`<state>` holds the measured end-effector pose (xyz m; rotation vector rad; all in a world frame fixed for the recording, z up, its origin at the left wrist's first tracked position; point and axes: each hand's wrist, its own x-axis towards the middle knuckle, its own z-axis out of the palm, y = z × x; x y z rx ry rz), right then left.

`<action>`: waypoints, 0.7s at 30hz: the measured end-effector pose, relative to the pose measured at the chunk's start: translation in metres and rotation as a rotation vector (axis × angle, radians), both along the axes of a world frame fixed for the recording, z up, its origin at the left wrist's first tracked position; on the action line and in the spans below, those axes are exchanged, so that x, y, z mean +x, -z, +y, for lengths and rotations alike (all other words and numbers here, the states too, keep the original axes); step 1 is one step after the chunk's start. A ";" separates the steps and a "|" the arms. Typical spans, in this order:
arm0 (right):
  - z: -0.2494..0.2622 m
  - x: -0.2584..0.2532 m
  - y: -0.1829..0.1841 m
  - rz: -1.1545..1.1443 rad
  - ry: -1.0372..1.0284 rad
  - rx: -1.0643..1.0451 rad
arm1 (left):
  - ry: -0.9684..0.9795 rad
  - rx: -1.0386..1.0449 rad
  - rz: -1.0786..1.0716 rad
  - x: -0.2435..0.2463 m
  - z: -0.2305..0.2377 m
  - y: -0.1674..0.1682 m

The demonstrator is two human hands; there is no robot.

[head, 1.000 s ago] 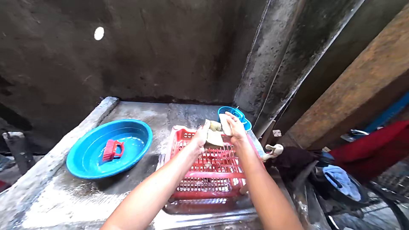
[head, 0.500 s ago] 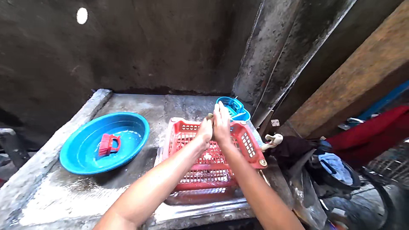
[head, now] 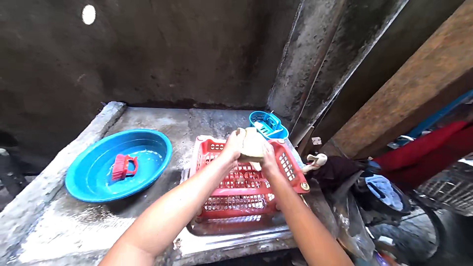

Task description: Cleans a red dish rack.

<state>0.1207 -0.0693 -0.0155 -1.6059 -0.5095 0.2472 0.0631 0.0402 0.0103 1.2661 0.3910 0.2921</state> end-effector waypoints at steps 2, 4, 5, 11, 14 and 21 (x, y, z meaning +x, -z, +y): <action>0.005 -0.018 -0.011 0.296 -0.056 0.241 | -0.056 0.065 -0.029 0.009 0.005 0.005; 0.005 -0.029 -0.018 0.586 -0.138 0.442 | -0.041 0.316 0.015 0.014 0.012 0.005; 0.002 -0.033 -0.019 0.645 -0.137 0.492 | 0.013 0.462 0.021 0.016 0.019 0.007; -0.092 -0.051 -0.005 0.347 -0.213 0.350 | 0.172 1.070 0.050 -0.020 0.084 -0.010; -0.152 -0.058 0.035 0.343 -0.390 0.203 | -0.021 0.993 0.190 -0.042 0.124 0.004; -0.051 -0.094 0.132 0.900 0.157 -0.077 | -0.034 0.611 0.352 -0.039 0.126 0.037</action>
